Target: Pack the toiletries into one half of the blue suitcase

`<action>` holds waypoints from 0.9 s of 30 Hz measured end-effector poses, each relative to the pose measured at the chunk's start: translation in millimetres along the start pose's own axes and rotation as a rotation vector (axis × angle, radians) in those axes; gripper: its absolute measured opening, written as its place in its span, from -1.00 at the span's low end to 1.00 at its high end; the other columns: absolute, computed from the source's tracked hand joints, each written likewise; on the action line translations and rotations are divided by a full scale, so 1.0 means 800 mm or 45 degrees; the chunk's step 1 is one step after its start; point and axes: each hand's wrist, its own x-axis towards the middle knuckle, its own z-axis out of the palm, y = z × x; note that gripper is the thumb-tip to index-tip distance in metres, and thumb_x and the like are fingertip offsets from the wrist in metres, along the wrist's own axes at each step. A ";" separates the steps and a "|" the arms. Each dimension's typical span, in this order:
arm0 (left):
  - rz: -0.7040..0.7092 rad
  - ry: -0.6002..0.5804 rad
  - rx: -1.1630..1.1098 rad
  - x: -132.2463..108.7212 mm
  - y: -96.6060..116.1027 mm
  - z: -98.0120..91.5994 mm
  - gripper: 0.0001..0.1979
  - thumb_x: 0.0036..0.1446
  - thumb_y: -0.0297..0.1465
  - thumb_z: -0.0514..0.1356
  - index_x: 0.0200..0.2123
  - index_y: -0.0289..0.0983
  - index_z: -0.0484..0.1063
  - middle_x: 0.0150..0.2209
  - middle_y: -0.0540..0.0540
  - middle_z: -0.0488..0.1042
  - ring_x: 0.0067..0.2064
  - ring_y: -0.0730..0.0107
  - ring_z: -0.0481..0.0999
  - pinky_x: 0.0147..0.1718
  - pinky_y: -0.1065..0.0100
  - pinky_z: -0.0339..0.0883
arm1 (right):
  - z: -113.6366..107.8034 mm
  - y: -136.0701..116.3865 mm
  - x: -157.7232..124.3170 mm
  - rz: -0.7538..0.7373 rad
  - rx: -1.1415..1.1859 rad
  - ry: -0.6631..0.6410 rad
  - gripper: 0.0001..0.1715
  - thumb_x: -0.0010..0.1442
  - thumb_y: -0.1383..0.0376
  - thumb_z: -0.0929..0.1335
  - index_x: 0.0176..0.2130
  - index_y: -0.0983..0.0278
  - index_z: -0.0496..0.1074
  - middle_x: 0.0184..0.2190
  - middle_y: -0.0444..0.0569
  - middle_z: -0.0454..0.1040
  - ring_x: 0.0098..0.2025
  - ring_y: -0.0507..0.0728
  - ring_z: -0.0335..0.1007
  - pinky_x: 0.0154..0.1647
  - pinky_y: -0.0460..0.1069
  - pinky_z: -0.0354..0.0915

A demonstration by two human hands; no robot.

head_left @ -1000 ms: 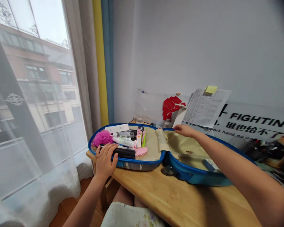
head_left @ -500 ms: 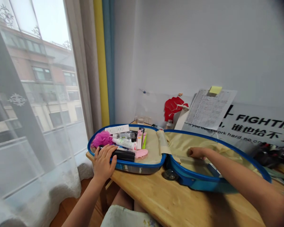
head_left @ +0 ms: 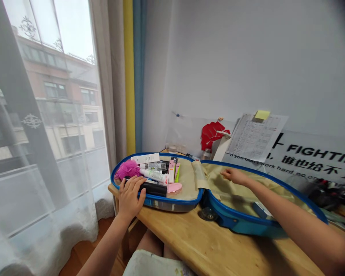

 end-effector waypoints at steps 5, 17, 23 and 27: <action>0.005 -0.011 -0.005 0.000 -0.001 0.001 -0.68 0.21 -0.31 -0.05 -0.04 -0.19 0.37 -0.04 -0.09 0.49 0.09 0.20 0.34 0.19 0.07 -0.16 | -0.018 -0.099 -0.018 -0.206 0.554 -0.267 -0.55 0.02 -0.04 0.34 -0.33 0.29 0.28 -0.53 -0.15 0.32 -0.62 -0.09 -0.01 -0.64 -0.14 -0.03; 0.010 -0.030 0.018 0.000 0.000 -0.002 -0.68 0.22 -0.32 -0.04 -0.03 -0.18 0.37 -0.04 -0.09 0.49 0.08 0.20 0.35 0.19 0.06 -0.15 | 0.070 -0.249 -0.007 -0.660 0.230 -0.450 -0.89 -0.01 0.37 0.38 -0.49 0.35 0.34 -0.57 -0.19 0.28 -0.51 -0.06 0.13 -0.51 -0.15 0.05; 0.023 -0.016 0.028 0.001 0.000 -0.002 -0.68 0.22 -0.32 -0.05 -0.03 -0.19 0.36 -0.04 -0.09 0.49 0.07 0.20 0.35 0.18 0.07 -0.13 | 0.085 -0.247 0.005 -0.654 0.172 -0.337 -0.79 0.18 0.31 0.26 -0.40 0.35 0.41 -0.54 -0.12 0.36 -0.48 -0.01 0.21 -0.45 -0.12 0.11; 0.032 -0.011 0.031 0.000 -0.001 -0.001 -0.69 0.22 -0.34 -0.05 -0.03 -0.19 0.36 -0.05 -0.09 0.49 0.07 0.20 0.35 0.18 0.06 -0.13 | 0.076 -0.229 0.016 -0.670 0.182 -0.244 -0.77 0.16 0.30 0.24 -0.38 0.33 0.45 -0.47 -0.07 0.43 -0.39 0.04 0.27 -0.37 -0.09 0.15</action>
